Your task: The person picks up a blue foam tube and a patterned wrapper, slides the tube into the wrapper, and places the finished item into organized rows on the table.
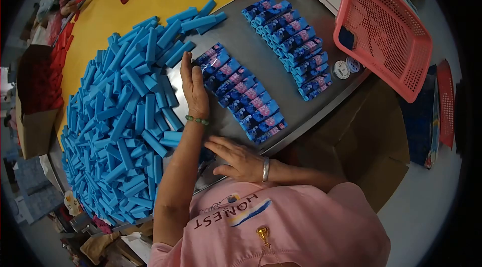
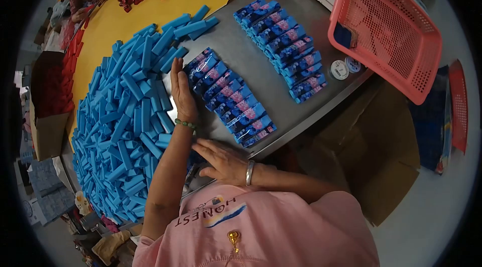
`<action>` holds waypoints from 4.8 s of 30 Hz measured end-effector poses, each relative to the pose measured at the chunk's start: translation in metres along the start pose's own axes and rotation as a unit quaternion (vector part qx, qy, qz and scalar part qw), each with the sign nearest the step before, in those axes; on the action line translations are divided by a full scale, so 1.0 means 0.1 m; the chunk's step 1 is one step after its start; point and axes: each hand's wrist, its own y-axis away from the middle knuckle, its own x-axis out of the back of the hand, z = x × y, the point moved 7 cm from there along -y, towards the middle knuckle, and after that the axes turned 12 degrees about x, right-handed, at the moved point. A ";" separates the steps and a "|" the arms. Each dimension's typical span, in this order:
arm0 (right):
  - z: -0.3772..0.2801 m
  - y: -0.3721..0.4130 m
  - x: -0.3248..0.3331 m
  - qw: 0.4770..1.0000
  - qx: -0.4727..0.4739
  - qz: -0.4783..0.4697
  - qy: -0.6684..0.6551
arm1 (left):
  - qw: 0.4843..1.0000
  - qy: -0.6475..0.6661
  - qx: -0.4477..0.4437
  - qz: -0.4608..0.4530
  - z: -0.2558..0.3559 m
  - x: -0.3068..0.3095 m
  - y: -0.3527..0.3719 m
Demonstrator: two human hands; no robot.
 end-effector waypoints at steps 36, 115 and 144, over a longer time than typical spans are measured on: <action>0.07 0.28 0.19 0.991 -0.018 0.073 0.108 | 0.996 0.059 -0.019 0.059 0.13 -0.36 0.38; -0.06 -0.43 0.58 0.925 -0.094 0.213 -0.301 | 0.991 -0.009 0.137 0.012 0.15 1.50 1.61; -0.10 -0.49 0.59 0.962 -0.110 0.176 -0.178 | 0.990 -0.094 0.070 -0.078 0.52 1.11 1.48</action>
